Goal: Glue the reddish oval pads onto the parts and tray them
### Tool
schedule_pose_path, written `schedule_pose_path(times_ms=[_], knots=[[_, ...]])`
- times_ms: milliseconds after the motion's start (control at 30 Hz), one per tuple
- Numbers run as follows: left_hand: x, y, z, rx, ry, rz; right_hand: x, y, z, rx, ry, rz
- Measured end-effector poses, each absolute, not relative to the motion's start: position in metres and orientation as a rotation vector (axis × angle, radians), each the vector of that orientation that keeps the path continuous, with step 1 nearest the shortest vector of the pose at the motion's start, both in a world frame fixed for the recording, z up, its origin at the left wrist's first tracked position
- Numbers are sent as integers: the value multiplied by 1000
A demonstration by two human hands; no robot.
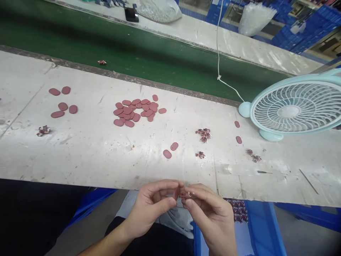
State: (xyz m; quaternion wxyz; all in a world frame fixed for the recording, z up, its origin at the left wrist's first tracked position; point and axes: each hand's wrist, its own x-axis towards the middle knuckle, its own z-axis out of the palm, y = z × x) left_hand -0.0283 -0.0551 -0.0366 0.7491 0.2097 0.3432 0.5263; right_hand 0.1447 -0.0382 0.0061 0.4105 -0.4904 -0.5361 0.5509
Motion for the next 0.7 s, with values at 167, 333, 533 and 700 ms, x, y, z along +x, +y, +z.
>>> schedule_pose_path(times_ms=[167, 333, 533, 700], knots=[[-29, -52, -31, 482, 769, 1149, 145, -35, 13, -1251, -1437, 1377], [-29, -49, -30, 406, 722, 1110, 147, -32, 14, -1239, -1496, 1412], [-28, -47, -30, 447, 787, 1102, 145, -34, 11, -1284, -1441, 1439], [-28, -48, -30, 482, 822, 1140, 143, -34, 8, -1255, -1320, 1549]])
